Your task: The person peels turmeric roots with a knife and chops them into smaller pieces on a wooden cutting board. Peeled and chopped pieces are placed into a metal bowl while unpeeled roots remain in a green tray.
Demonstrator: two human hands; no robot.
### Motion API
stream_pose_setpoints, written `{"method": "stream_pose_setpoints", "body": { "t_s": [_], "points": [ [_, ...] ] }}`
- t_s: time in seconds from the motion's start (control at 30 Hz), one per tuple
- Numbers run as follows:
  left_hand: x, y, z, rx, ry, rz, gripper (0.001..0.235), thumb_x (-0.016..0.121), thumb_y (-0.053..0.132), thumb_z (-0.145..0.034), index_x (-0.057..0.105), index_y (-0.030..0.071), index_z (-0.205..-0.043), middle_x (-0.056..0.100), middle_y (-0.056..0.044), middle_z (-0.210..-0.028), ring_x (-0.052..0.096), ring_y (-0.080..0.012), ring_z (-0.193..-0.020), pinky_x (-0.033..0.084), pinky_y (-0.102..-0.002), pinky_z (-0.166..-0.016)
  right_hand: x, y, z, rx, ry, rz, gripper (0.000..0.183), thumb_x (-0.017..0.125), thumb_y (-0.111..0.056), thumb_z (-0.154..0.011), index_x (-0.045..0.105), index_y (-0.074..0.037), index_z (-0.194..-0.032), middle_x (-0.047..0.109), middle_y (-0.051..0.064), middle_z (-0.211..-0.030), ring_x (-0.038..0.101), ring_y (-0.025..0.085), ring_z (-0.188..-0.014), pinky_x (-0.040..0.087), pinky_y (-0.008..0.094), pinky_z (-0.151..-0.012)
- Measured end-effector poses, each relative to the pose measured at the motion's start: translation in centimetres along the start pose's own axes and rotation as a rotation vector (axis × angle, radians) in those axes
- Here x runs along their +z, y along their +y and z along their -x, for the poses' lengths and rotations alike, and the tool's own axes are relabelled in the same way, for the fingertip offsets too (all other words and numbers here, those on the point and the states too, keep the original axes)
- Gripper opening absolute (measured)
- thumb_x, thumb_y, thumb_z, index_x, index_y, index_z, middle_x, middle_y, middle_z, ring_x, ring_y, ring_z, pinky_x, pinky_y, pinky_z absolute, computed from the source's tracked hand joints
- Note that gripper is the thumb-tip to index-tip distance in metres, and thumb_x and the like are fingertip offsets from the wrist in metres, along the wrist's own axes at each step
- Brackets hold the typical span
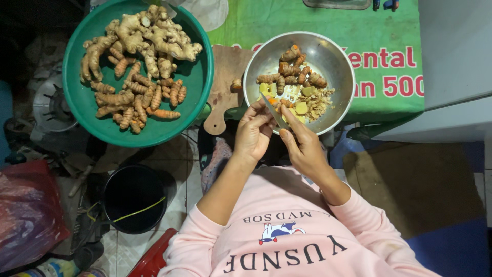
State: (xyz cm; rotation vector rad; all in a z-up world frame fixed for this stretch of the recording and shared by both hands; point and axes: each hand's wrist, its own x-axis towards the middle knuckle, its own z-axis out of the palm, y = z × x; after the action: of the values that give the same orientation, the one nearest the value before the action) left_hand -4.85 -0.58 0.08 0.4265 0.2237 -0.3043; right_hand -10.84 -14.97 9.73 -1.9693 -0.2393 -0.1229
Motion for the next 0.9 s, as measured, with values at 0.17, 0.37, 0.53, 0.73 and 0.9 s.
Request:
{"method": "stream_pose_setpoints", "body": {
  "t_s": [0.17, 0.37, 0.53, 0.73, 0.9],
  "points": [
    [0.2, 0.0, 0.2, 0.014, 0.006, -0.014, 0.025, 0.061, -0.008, -0.096, 0.061, 0.003, -0.119, 0.071, -0.014, -0.115, 0.070, -0.0222, -0.104, 0.057, -0.035, -0.094, 0.1, 0.1, 0.0, 0.002, 0.004, 0.004, 0.050, 0.058, -0.006, -0.104, 0.047, -0.003, -0.153, 0.061, 0.022, -0.144, 0.061, 0.030, -0.134, 0.044, 0.035, -0.111],
    [0.4, -0.1, 0.7, 0.037, 0.012, -0.036, 0.026, 0.062, -0.008, -0.095, 0.062, 0.002, -0.119, 0.071, -0.014, -0.113, 0.070, -0.0224, -0.103, 0.059, -0.036, -0.093, 0.5, 0.3, -0.1, 0.010, 0.046, 0.020, 0.043, 0.059, -0.007, -0.104, 0.052, -0.002, -0.147, 0.064, 0.021, -0.141, 0.063, 0.028, -0.131, 0.047, 0.034, -0.108],
    [0.9, -0.1, 0.8, 0.044, 0.005, -0.078, 0.023, 0.064, -0.006, -0.097, 0.063, 0.001, -0.118, 0.070, -0.014, -0.114, 0.070, -0.0229, -0.103, 0.059, -0.036, -0.093, 0.6, 0.6, 0.1, -0.020, 0.074, 0.035, 0.037, 0.059, -0.008, -0.106, 0.054, -0.003, -0.141, 0.069, 0.019, -0.128, 0.068, 0.025, -0.118, 0.051, 0.033, -0.099],
    [1.6, -0.2, 1.2, 0.044, 0.012, -0.138, 0.021, 0.068, -0.004, -0.096, 0.064, 0.002, -0.117, 0.069, -0.011, -0.116, 0.070, -0.0206, -0.103, 0.058, -0.035, -0.090, 0.8, 1.7, 0.0, 0.173, 0.080, -0.073, 0.027, 0.060, -0.011, -0.105, 0.058, -0.005, -0.131, 0.056, 0.000, -0.070, 0.050, 0.007, -0.059, 0.042, 0.025, -0.053],
    [1.7, -0.1, 1.4, 0.023, 0.031, -0.186, 0.023, 0.067, -0.004, -0.095, 0.064, 0.001, -0.116, 0.069, -0.012, -0.114, 0.071, -0.0223, -0.101, 0.060, -0.036, -0.089, 0.8, 2.1, -0.2, 0.224, 0.087, -0.222, 0.018, 0.060, -0.011, -0.108, 0.059, -0.005, -0.125, 0.053, -0.004, -0.071, 0.045, 0.004, -0.060, 0.037, 0.022, -0.052]
  ]
}}
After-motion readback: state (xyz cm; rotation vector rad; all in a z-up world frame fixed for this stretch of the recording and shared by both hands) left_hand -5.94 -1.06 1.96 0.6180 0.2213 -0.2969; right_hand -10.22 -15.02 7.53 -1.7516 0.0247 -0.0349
